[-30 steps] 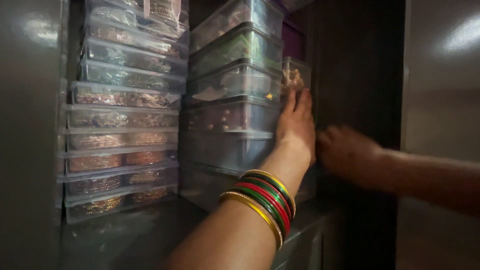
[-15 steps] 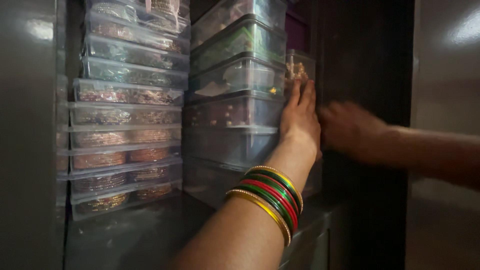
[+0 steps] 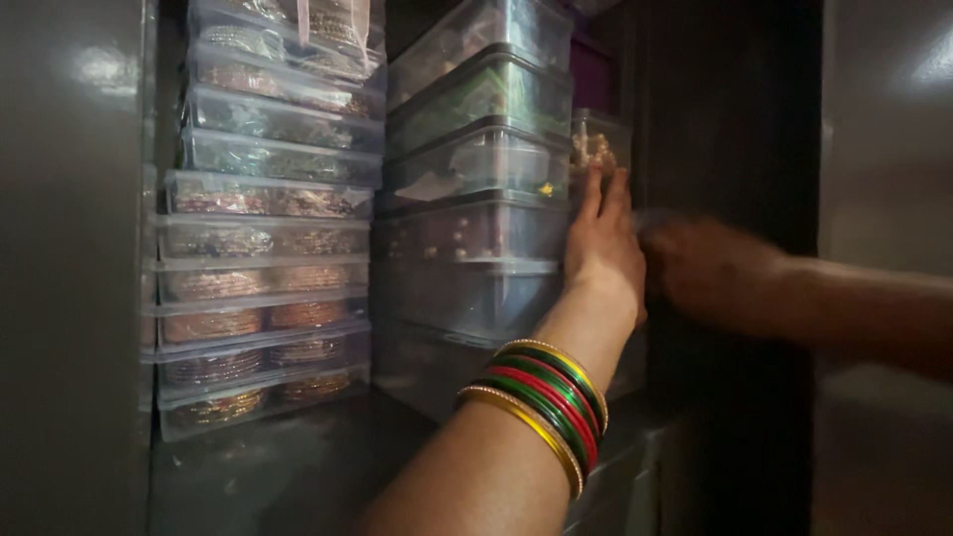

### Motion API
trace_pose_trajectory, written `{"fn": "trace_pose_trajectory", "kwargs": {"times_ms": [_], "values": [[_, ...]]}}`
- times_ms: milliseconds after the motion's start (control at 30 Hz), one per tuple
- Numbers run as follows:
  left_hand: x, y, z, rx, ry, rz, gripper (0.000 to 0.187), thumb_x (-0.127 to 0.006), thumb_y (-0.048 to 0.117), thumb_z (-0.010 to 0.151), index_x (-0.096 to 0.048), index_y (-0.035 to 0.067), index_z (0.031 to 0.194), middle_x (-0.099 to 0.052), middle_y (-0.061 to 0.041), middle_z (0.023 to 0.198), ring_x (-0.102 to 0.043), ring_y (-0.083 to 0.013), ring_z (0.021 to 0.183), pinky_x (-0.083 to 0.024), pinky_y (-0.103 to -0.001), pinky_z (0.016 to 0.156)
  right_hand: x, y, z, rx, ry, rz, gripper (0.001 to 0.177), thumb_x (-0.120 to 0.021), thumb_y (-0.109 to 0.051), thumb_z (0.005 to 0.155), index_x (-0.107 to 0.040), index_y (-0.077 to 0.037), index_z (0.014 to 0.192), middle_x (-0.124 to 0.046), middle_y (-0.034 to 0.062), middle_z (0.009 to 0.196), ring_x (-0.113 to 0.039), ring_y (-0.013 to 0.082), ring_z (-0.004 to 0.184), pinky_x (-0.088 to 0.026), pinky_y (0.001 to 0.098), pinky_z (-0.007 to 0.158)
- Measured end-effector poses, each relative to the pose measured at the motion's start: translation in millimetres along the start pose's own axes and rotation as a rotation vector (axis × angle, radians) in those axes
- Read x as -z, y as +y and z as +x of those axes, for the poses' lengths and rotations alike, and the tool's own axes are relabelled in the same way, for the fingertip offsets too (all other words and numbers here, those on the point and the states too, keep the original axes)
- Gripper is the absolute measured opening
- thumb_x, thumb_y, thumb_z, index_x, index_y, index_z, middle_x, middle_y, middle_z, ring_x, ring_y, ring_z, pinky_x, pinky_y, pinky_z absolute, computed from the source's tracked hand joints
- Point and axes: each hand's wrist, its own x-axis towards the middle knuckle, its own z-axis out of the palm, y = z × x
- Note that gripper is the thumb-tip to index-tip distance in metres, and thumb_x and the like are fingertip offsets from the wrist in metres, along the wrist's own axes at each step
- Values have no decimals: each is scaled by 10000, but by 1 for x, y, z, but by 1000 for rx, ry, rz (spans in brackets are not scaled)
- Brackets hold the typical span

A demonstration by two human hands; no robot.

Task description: The person organizes several plastic storage containers containing jewelry and small items inside a metal cupboard. They move the containers between shelves and use a blue cloth to wipe down the exterior of the boxes and the internal surfaces of the cupboard.

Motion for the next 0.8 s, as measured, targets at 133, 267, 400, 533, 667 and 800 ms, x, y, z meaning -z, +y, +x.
{"fn": "trace_pose_trajectory", "kwargs": {"times_ms": [133, 267, 400, 533, 667, 800], "values": [[1, -2, -5, -41, -13, 8, 820, -601, 617, 893, -464, 137, 1543, -233, -139, 1693, 19, -422, 1587, 84, -653, 1192, 11, 22, 2, -73, 318, -105, 575, -619, -290, 818, -578, -43, 1336, -473, 199, 1459, -413, 364, 1387, -327, 461, 1104], [2, -5, -6, 10, 55, 25, 874, -603, 619, 866, -413, 100, 1543, -173, -170, 1675, 20, -418, 1540, 91, -657, 1155, -22, -7, 4, 23, 348, -53, 540, -598, -269, 849, -591, -16, 1326, -480, 243, 1451, -429, 410, 1352, -325, 535, 1139], [2, -11, -17, 20, 16, 37, 849, -530, 666, 913, -457, 73, 1517, -130, -232, 1689, 56, -453, 1547, 75, -644, 1164, -55, -37, 5, 164, 442, 146, 519, -617, -273, 860, -639, 39, 1275, -504, 285, 1411, -436, 448, 1330, -353, 522, 1060], [1, -13, -23, -15, 28, 2, 819, -482, 668, 939, -457, 87, 1516, -128, -210, 1701, 63, -435, 1564, 65, -642, 1195, -29, -13, 3, 182, 85, -102, 352, -603, -297, 897, -677, -107, 1184, -365, 240, 1525, -273, 419, 1459, -296, 522, 1148], [-2, -11, -22, 11, 78, 25, 901, -486, 679, 916, -407, 22, 1527, -143, -224, 1674, 42, -442, 1535, 49, -632, 1174, -3, 6, 2, -53, 179, -11, 360, -570, -282, 922, -665, -97, 1216, -467, 164, 1453, -380, 351, 1402, -348, 460, 1167], [-7, -7, -22, 36, 116, 23, 848, -498, 617, 929, -425, 8, 1515, -187, -232, 1663, -10, -420, 1540, 32, -617, 1180, -15, -23, 1, 0, 408, -19, 512, -593, -281, 850, -626, -30, 1295, -462, 263, 1451, -377, 480, 1375, -356, 496, 1080]]}}
